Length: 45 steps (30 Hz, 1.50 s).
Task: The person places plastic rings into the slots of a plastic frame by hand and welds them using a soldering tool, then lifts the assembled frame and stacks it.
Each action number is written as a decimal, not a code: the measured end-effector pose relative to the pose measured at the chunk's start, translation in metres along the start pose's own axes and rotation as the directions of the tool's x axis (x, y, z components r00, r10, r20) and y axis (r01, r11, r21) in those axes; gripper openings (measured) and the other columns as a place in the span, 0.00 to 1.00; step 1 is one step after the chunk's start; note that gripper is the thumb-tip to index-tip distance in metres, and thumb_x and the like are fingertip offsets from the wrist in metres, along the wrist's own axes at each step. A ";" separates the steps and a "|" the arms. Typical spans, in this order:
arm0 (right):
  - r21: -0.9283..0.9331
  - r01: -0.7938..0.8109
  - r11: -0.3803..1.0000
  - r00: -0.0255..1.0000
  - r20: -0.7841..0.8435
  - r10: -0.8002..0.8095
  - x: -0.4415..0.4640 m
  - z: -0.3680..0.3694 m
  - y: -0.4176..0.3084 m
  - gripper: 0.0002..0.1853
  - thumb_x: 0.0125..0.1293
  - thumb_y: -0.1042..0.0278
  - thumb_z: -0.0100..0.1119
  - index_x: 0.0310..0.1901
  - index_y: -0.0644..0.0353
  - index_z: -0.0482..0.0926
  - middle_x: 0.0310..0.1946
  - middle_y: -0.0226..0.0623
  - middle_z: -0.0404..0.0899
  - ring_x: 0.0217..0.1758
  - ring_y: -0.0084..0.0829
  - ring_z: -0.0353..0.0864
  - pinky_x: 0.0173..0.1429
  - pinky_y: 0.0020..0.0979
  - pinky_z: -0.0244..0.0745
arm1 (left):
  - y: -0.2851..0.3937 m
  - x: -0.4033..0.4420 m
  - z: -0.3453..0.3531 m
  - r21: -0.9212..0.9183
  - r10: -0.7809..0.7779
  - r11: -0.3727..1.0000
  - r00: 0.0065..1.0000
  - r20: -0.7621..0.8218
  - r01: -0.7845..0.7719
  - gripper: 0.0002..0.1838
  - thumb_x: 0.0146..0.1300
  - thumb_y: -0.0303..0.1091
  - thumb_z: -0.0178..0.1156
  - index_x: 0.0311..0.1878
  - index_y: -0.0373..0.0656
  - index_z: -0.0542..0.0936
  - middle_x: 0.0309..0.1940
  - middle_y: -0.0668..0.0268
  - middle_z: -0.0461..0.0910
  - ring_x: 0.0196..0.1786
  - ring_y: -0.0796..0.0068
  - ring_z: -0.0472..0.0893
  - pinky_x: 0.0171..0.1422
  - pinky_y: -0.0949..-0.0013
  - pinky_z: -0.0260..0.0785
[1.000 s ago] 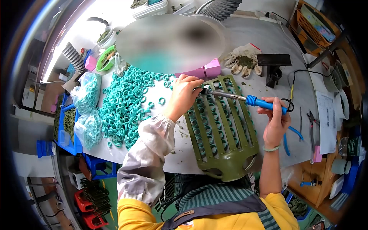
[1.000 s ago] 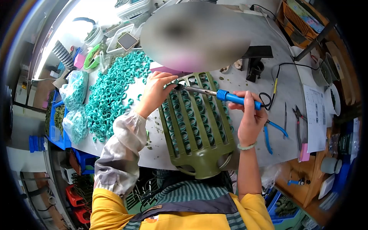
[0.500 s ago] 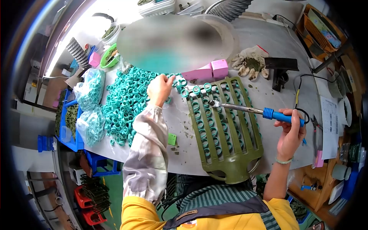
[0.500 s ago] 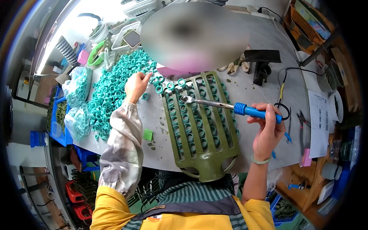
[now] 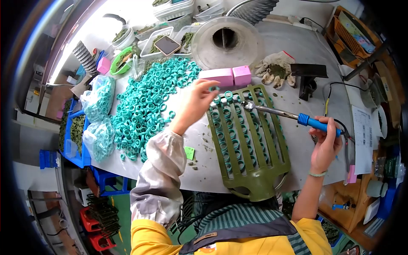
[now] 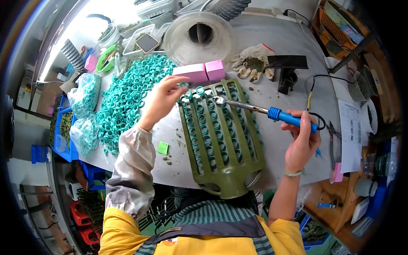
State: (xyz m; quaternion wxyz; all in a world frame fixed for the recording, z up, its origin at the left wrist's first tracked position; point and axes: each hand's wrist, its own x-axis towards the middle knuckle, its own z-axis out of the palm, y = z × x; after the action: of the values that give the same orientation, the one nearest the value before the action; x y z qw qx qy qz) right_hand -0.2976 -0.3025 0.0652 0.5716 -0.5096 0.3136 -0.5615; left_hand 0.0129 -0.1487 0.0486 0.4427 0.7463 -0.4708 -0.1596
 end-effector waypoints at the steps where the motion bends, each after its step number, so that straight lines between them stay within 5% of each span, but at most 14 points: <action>1: 0.004 0.003 1.000 1.000 0.000 -0.003 0.001 -0.001 0.002 0.14 0.73 0.65 0.54 0.36 0.68 0.80 0.36 0.44 0.84 0.24 0.25 0.82 0.32 0.25 0.79 | 0.004 0.002 0.012 -0.077 0.023 0.997 0.999 0.029 -0.021 0.14 0.67 0.28 0.63 0.55 0.40 0.81 0.48 0.65 0.76 0.40 0.79 0.79 0.46 0.77 0.74; 5: 0.010 0.004 1.000 1.000 0.003 -0.004 0.006 -0.002 0.009 0.13 0.73 0.66 0.54 0.36 0.69 0.81 0.36 0.44 0.85 0.25 0.26 0.83 0.33 0.25 0.80 | 0.016 0.012 0.040 0.039 0.082 0.996 0.993 0.085 -0.086 0.15 0.65 0.27 0.63 0.55 0.41 0.81 0.52 0.62 0.79 0.49 0.69 0.82 0.52 0.68 0.75; 6: 0.000 0.015 1.000 1.000 0.006 -0.015 0.006 -0.001 0.011 0.14 0.73 0.65 0.54 0.36 0.69 0.81 0.36 0.44 0.85 0.24 0.26 0.83 0.33 0.26 0.81 | 0.015 0.015 0.046 0.319 0.278 0.907 0.960 0.037 -0.275 0.16 0.61 0.27 0.65 0.53 0.41 0.82 0.49 0.60 0.82 0.51 0.59 0.81 0.56 0.62 0.73; 13: 0.025 -0.025 0.999 0.999 0.028 0.025 0.008 0.008 0.027 0.15 0.73 0.64 0.54 0.36 0.69 0.80 0.37 0.45 0.85 0.25 0.28 0.84 0.34 0.27 0.81 | 0.010 0.026 0.064 0.304 0.303 0.903 0.952 0.051 -0.304 0.15 0.55 0.23 0.65 0.48 0.38 0.84 0.45 0.57 0.83 0.51 0.53 0.78 0.58 0.58 0.70; 21: -0.034 0.012 0.999 0.999 -0.043 -0.014 0.009 -0.010 0.010 0.14 0.73 0.63 0.54 0.36 0.66 0.81 0.37 0.44 0.85 0.24 0.25 0.82 0.32 0.24 0.78 | 0.004 0.027 0.059 0.328 0.380 0.867 0.924 0.049 -0.374 0.16 0.58 0.30 0.68 0.51 0.41 0.83 0.46 0.56 0.83 0.53 0.54 0.79 0.59 0.58 0.71; 23: -0.001 -0.003 1.000 1.000 -0.018 0.003 0.009 -0.012 0.007 0.14 0.73 0.62 0.54 0.36 0.66 0.81 0.36 0.43 0.85 0.24 0.25 0.81 0.32 0.24 0.78 | 0.002 0.026 0.043 0.340 0.360 0.883 0.932 -0.047 -0.324 0.15 0.62 0.33 0.66 0.51 0.41 0.82 0.45 0.57 0.83 0.51 0.57 0.81 0.58 0.61 0.72; 25: 0.011 -0.012 1.000 1.000 -0.011 0.012 0.009 -0.015 0.006 0.15 0.72 0.62 0.54 0.36 0.66 0.81 0.35 0.43 0.85 0.24 0.24 0.81 0.32 0.24 0.78 | -0.008 0.021 0.000 0.152 0.083 0.987 0.982 -0.170 -0.057 0.12 0.63 0.34 0.66 0.47 0.40 0.82 0.42 0.57 0.83 0.45 0.59 0.83 0.53 0.64 0.75; 27: 0.014 -0.019 1.000 1.000 -0.004 0.019 0.007 -0.017 0.006 0.15 0.72 0.61 0.54 0.36 0.66 0.81 0.35 0.43 0.85 0.23 0.24 0.80 0.32 0.24 0.78 | -0.041 0.006 -0.048 0.326 -0.064 0.936 0.976 -0.210 0.131 0.10 0.60 0.32 0.66 0.43 0.39 0.83 0.38 0.58 0.84 0.41 0.62 0.83 0.49 0.65 0.76; 29: 0.018 -0.040 0.999 0.999 -0.008 0.040 0.005 -0.017 0.006 0.15 0.72 0.61 0.54 0.35 0.65 0.81 0.35 0.42 0.85 0.24 0.24 0.80 0.32 0.24 0.78 | -0.078 -0.018 -0.084 0.626 -0.142 0.762 0.986 -0.088 0.165 0.10 0.56 0.31 0.67 0.41 0.38 0.83 0.35 0.61 0.84 0.40 0.64 0.83 0.49 0.65 0.76; 32: 0.018 -0.041 0.999 0.999 0.003 0.041 0.005 -0.017 0.006 0.15 0.72 0.61 0.54 0.35 0.65 0.82 0.35 0.42 0.85 0.24 0.24 0.80 0.32 0.24 0.79 | -0.092 -0.050 -0.090 0.599 -0.270 0.769 0.963 -0.011 0.223 0.14 0.51 0.29 0.69 0.42 0.43 0.80 0.38 0.60 0.80 0.43 0.58 0.80 0.50 0.59 0.73; 38: 0.007 -0.027 1.000 0.999 0.017 0.027 0.002 -0.014 0.002 0.15 0.73 0.61 0.54 0.35 0.64 0.82 0.35 0.42 0.85 0.24 0.23 0.80 0.33 0.24 0.79 | -0.103 -0.066 -0.078 0.538 -0.185 0.825 0.982 -0.035 0.174 0.17 0.53 0.27 0.68 0.47 0.40 0.79 0.36 0.61 0.79 0.36 0.69 0.82 0.44 0.69 0.76; 41: 0.005 -0.020 1.000 1.000 0.020 0.019 0.001 -0.013 0.000 0.15 0.73 0.61 0.54 0.35 0.64 0.82 0.35 0.42 0.85 0.23 0.23 0.81 0.33 0.23 0.79 | -0.106 -0.060 -0.078 0.371 -0.235 0.887 0.960 -0.153 0.276 0.14 0.57 0.27 0.65 0.47 0.40 0.79 0.36 0.61 0.80 0.35 0.74 0.82 0.43 0.72 0.76; 43: 0.008 -0.015 1.000 1.000 0.019 0.015 0.001 -0.014 -0.002 0.15 0.73 0.61 0.54 0.36 0.65 0.82 0.35 0.42 0.85 0.23 0.23 0.81 0.33 0.23 0.79 | -0.099 -0.056 -0.080 0.182 -0.261 0.935 0.939 -0.224 0.303 0.10 0.57 0.30 0.67 0.40 0.39 0.79 0.34 0.61 0.83 0.34 0.74 0.83 0.41 0.70 0.76; 45: 0.022 -0.014 1.000 1.000 0.017 0.014 0.002 -0.017 -0.001 0.15 0.73 0.61 0.53 0.36 0.65 0.82 0.35 0.42 0.85 0.23 0.23 0.81 0.33 0.23 0.80 | -0.091 -0.053 -0.087 0.228 -0.274 0.921 0.941 -0.200 0.316 0.11 0.56 0.33 0.69 0.36 0.37 0.78 0.31 0.63 0.83 0.33 0.76 0.82 0.40 0.72 0.75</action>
State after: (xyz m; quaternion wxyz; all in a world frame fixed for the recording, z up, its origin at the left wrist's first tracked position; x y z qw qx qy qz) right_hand -0.3134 -0.3078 0.0614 0.5837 -0.5059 0.3061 -0.5564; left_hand 0.0939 -0.0450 0.0136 0.3505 0.8702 -0.3313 -0.1004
